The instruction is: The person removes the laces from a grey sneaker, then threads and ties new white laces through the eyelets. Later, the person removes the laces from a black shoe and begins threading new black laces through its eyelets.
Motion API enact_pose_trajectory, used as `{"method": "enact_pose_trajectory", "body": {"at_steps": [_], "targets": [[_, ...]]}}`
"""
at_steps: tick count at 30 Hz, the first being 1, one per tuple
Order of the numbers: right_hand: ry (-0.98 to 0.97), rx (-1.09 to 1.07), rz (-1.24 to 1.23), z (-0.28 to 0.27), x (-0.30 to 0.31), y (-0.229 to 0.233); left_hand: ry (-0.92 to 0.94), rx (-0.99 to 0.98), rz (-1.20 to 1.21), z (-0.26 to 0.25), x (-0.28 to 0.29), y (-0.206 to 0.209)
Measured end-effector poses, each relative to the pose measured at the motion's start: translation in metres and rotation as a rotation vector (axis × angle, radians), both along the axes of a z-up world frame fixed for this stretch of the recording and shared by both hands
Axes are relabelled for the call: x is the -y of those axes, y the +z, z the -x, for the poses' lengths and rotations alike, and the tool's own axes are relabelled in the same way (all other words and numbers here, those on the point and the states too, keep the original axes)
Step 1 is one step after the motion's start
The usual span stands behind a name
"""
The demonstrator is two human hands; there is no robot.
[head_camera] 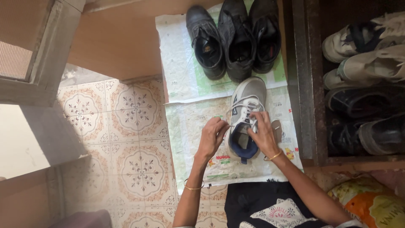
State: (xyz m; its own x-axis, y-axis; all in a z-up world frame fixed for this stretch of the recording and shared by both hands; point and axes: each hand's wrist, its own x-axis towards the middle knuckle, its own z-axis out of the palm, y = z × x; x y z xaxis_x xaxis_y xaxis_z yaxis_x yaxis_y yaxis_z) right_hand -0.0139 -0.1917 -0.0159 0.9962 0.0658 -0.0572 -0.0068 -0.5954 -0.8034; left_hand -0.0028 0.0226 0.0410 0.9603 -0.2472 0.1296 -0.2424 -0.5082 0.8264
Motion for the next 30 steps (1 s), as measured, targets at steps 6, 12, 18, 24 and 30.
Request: {"method": "enact_pose_trajectory", "body": {"at_steps": [6,12,18,24,30], "targets": [[-0.141,-0.112,-0.082,0.005,0.016,0.0,-0.133,-0.128,-0.108,0.007,-0.002,0.013],[-0.123,-0.257,0.065,0.007,0.018,-0.025,-0.244,0.03,-0.196,-0.01,0.028,0.026],[-0.274,-0.411,-0.651,0.005,0.027,-0.048,-0.232,0.026,-0.036,-0.023,0.04,0.014],[-0.122,-0.067,-0.88,-0.003,0.039,-0.037,-0.229,-0.303,0.41,-0.021,0.066,-0.028],[-0.131,-0.1,-0.674,-0.027,0.038,-0.034,-0.364,-0.398,0.491,-0.023,0.061,-0.044]]}}
